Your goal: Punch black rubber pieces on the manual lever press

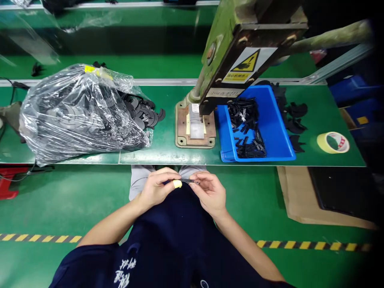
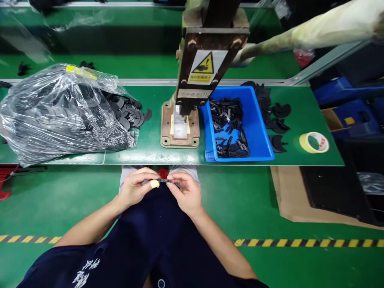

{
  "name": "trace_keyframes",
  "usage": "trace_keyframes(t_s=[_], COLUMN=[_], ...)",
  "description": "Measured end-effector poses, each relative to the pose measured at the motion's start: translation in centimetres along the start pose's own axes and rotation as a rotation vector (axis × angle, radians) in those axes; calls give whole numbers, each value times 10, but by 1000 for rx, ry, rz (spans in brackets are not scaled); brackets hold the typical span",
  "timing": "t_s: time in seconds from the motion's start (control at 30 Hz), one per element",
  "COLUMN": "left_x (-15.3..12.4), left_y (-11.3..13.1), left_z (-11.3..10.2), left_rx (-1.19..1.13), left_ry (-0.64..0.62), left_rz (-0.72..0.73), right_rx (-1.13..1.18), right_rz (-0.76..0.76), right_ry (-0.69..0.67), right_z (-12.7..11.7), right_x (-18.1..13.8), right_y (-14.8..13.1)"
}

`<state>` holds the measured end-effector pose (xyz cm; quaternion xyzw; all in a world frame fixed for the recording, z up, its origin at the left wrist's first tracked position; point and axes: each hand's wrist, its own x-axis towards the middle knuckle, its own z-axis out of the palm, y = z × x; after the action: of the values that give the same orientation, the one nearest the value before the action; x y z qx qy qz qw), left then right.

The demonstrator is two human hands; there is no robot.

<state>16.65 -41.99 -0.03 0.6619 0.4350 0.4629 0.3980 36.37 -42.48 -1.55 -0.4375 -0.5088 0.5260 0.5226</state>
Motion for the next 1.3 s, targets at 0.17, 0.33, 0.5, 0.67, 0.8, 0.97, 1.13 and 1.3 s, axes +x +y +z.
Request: trace_keyframes(t_s=[0.17,0.33,0.5,0.67,0.8,0.97,1.13,1.3], left_x=[0,1,2,13,32,52,61,75], left_y=[-3,-5,-1,-1,3,13,18,17], left_z=[-1,1,12,4,-9,-9,-6,-8], left_rx=[-25,-53,-88,-82,-69,-19,26,110], left_ry=[3,24,95,11,-69,-254,-312,-344], left_rz=[-29,-67,-151,-126,-69,114,199,273], right_rx=[53,171,372,534,607,696,732,675], right_rz=[68,216,414,588,740,829,881,863], right_ry=[13,33,-25,-169,-373,-507,-555,-443], right_z=[0,3,18,13,-1,-9,-16,-21], right_x=[3,7,17,32,40,44,48,55], right_y=[1,6,15,7,-1,-1,1,-1])
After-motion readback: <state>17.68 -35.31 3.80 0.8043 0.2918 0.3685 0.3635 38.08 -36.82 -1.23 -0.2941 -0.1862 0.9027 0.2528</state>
